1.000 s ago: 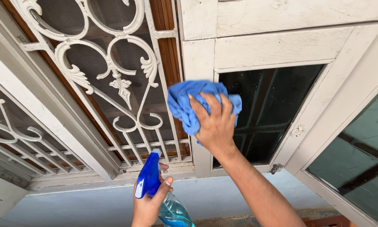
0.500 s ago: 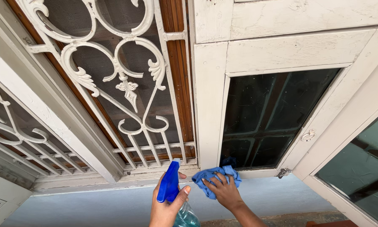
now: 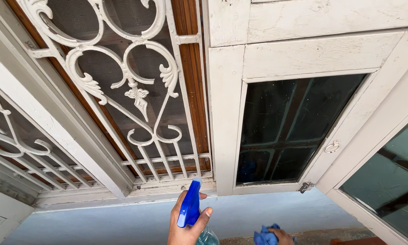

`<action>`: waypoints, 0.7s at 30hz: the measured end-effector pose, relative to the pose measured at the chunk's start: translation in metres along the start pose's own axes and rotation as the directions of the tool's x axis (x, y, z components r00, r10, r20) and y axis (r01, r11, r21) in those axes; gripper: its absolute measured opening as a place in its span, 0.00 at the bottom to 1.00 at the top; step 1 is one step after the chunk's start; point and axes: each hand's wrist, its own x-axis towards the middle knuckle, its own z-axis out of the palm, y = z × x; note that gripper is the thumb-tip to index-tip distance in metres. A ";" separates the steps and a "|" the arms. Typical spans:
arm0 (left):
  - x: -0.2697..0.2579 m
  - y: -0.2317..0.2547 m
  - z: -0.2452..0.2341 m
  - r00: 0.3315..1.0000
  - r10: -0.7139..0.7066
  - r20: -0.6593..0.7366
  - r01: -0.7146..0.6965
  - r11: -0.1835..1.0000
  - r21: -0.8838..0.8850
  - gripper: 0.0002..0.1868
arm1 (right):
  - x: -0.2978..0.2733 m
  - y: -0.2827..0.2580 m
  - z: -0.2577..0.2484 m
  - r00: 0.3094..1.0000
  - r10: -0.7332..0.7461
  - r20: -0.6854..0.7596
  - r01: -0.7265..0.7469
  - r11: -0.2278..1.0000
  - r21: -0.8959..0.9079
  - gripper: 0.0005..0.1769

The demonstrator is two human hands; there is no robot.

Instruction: The person sprays cleaning liquid onto various glass panes of a window and wipes them with a blue cloth.

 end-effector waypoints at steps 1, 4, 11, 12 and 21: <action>0.000 0.002 0.002 1.000 -0.001 0.000 0.001 1.000 -0.003 0.27 | -0.008 -0.010 -0.017 0.981 -0.160 -0.112 0.169 0.983 0.076 0.45; 0.001 0.006 0.006 0.998 0.063 0.018 -0.064 0.996 0.065 0.23 | -0.053 -0.069 -0.092 0.718 -0.536 -0.445 0.636 0.764 0.106 0.45; 0.002 0.000 0.017 1.000 0.009 -0.020 -0.010 0.998 -0.054 0.26 | -0.126 -0.252 -0.232 -0.032 -0.607 -0.794 0.836 0.419 -0.354 0.25; 0.000 -0.003 0.018 1.000 0.014 -0.021 -0.016 0.994 -0.108 0.30 | -0.120 -0.272 -0.227 -0.092 -0.620 -0.779 0.761 0.461 -0.456 0.22; -0.001 -0.008 0.022 1.000 0.001 -0.025 -0.002 0.999 -0.038 0.22 | -0.058 -0.212 -0.138 -0.063 -0.779 -0.624 0.665 0.433 -0.608 0.23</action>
